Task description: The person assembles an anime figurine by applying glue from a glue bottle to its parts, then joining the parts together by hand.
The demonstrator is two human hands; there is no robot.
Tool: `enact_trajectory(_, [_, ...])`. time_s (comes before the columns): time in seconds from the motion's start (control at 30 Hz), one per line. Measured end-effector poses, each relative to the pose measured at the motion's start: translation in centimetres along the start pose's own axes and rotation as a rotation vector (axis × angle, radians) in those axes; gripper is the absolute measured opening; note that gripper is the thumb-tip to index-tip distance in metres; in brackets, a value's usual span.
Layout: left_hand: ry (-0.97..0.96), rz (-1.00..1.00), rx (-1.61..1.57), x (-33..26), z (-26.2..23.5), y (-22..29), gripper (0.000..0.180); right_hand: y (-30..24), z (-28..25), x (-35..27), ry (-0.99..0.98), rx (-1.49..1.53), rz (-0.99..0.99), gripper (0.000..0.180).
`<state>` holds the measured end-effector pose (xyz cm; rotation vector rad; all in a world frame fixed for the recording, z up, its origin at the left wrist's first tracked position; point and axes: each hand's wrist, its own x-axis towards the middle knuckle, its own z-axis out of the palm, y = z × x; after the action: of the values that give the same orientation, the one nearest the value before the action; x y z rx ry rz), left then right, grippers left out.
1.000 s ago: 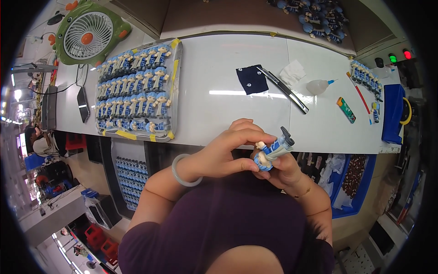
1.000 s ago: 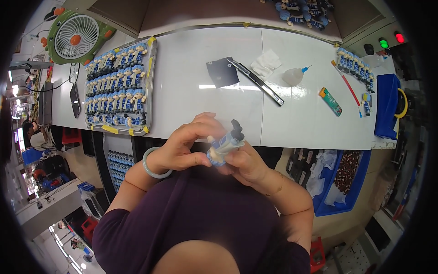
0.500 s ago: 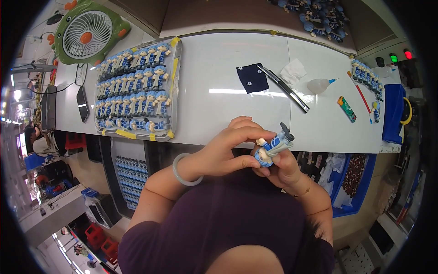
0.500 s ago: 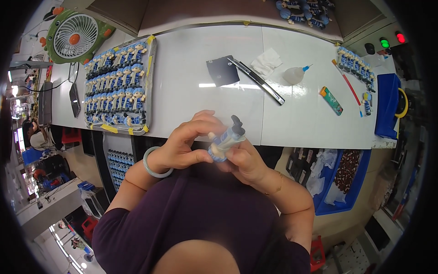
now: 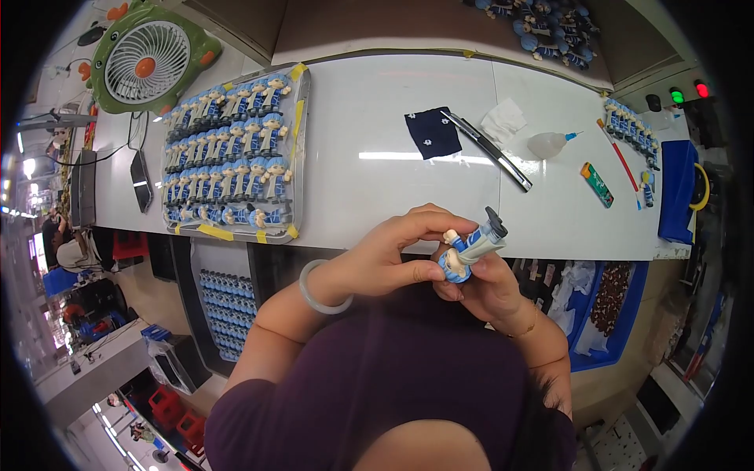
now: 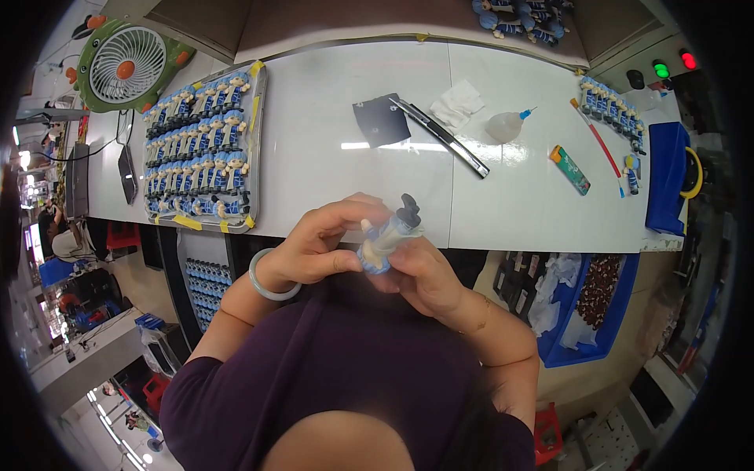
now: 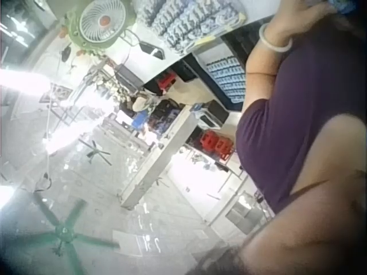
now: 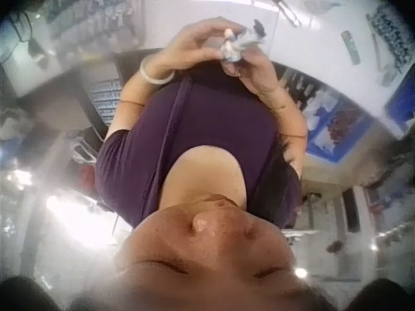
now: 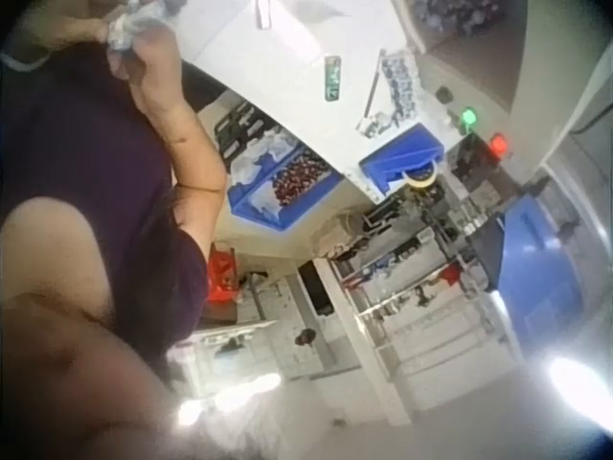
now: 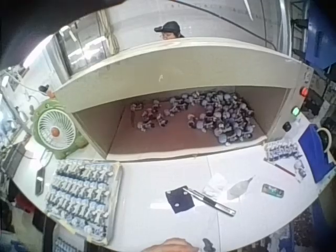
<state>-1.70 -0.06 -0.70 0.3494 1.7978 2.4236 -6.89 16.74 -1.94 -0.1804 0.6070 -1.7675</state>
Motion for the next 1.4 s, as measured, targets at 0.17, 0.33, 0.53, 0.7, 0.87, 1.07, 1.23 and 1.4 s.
enact_trajectory(0.17, [-0.043,0.021,0.201,-0.1,-0.5,0.0,0.048,0.4,-0.2,0.0,0.109,-0.035,-0.017,0.037])
enact_trajectory(0.33, [-0.031,0.048,-0.088,-0.2,-0.3,-0.1,0.048,-0.4,0.6,0.2,0.036,-0.169,-0.018,0.033])
enact_trajectory(0.53, [-0.066,0.055,-0.101,-0.1,-0.2,0.1,0.045,-0.3,-0.1,-0.1,-0.049,-0.378,-0.14,0.027])
enact_trajectory(0.7, [-0.018,0.035,-0.036,-0.1,-0.1,0.4,0.041,0.0,-0.1,0.3,-0.019,-0.422,-0.176,0.031])
enact_trajectory(0.87, [-0.001,-0.053,-0.1,-0.3,-0.5,0.7,0.044,0.0,0.1,0.2,0.154,-0.51,-0.148,0.034])
enact_trajectory(1.07, [0.296,0.131,-0.042,-4.3,-5.0,5.4,0.036,-0.8,-1.7,0.1,0.217,-0.979,-0.412,0.02])
enact_trajectory(1.23, [0.695,0.177,0.519,-7.4,-13.4,13.7,0.037,-0.2,-4.7,0.5,0.517,-1.103,-0.64,0.007])
enact_trajectory(1.4, [0.579,-0.219,1.088,-6.0,-23.4,15.6,0.027,0.1,-4.6,1.4,0.527,-1.168,-0.654,0.005])
